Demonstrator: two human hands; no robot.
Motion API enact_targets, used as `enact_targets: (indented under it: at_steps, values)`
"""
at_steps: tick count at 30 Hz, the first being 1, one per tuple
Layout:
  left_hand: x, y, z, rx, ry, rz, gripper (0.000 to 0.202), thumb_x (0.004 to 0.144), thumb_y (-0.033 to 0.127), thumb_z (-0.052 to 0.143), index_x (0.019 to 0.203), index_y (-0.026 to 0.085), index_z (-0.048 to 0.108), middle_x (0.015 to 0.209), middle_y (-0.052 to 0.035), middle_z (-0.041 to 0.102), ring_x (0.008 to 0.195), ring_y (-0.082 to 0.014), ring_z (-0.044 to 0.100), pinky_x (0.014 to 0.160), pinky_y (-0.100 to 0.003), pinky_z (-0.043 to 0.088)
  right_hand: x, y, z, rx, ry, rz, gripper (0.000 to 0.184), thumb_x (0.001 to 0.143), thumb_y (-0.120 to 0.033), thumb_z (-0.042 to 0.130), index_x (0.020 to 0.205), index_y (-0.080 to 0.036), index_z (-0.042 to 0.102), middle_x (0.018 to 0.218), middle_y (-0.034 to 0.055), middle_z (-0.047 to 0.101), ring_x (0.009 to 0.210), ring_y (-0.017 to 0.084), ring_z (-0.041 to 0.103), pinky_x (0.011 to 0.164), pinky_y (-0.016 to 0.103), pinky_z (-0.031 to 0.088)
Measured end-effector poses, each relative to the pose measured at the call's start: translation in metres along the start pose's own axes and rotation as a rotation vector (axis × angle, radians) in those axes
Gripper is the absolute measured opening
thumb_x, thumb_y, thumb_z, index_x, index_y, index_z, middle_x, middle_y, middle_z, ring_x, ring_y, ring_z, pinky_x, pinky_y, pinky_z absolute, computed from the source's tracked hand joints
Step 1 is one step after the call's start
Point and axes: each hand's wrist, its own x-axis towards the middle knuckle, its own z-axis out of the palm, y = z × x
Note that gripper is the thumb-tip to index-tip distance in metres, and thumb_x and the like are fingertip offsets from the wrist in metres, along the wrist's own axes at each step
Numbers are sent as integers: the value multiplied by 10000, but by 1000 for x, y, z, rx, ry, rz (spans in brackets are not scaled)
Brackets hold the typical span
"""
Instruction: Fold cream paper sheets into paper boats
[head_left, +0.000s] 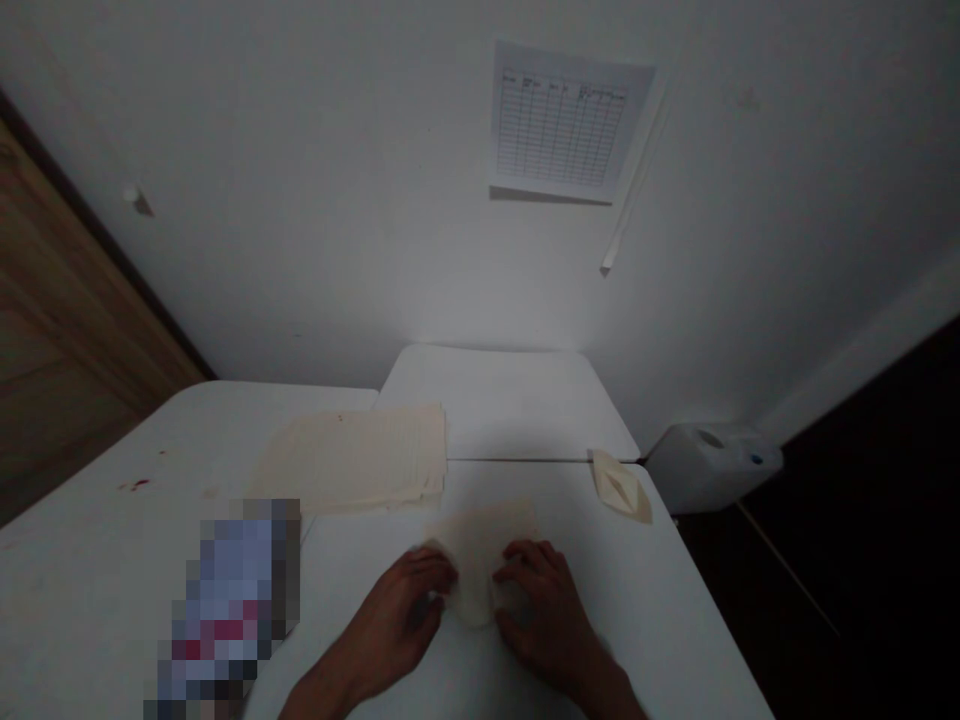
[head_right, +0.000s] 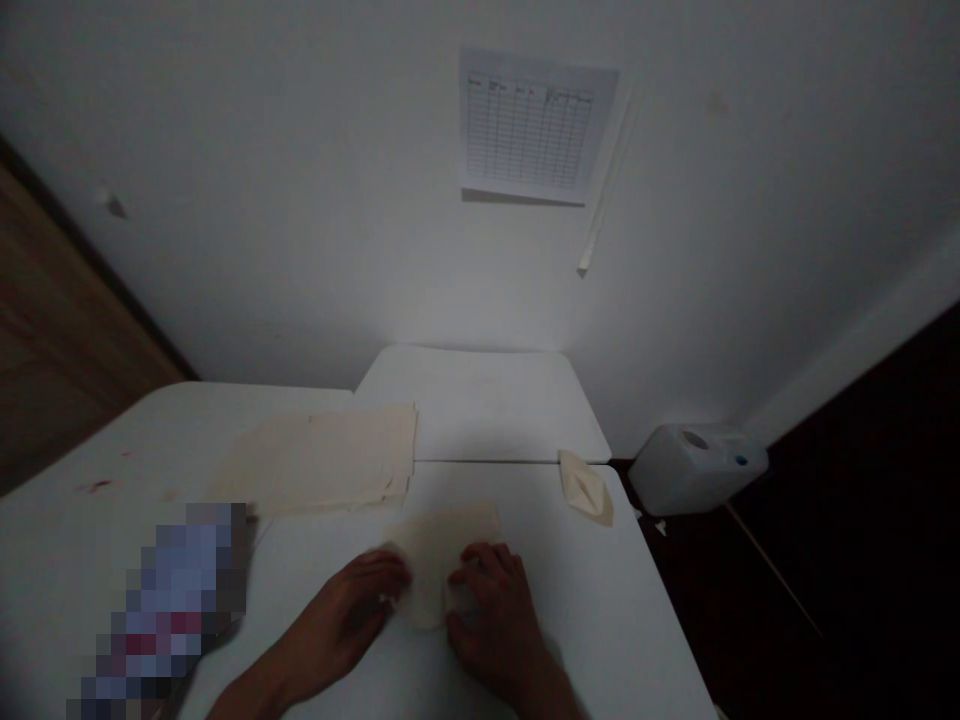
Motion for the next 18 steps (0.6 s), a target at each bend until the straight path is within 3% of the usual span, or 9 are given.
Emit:
enact_targets:
  at_steps: [7, 14, 18]
  values:
    - [-1, -11, 5, 32, 47, 63, 279, 826, 86, 469, 1041, 212, 595, 1084, -80, 658, 1107, -228, 579, 982, -462, 466, 1, -1, 2, 24, 33, 7, 343, 669, -198, 630, 1006, -265, 630, 1175, 32, 558, 1128, 234, 463, 980, 346, 319]
    - [1, -7, 3, 50, 33, 74, 263, 828, 85, 467, 1023, 215, 588, 1064, -70, 660, 1091, -221, 589, 991, -456, 462, 0, -3, 1, 14, 39, 10, 340, 673, -204, 615, 1008, -261, 630, 1175, 40, 564, 1128, 239, 470, 980, 355, 331]
    - [-1, -13, 7, 63, 63, 95, 280, 831, 89, 472, 1060, 218, 568, 1098, -71, 652, 1122, -220, 573, 1008, -465, 449, -1, -2, 1, -44, 26, 20, 410, 677, -240, 623, 1085, -275, 611, 1269, 41, 539, 1190, 258, 437, 1011, 380, 311]
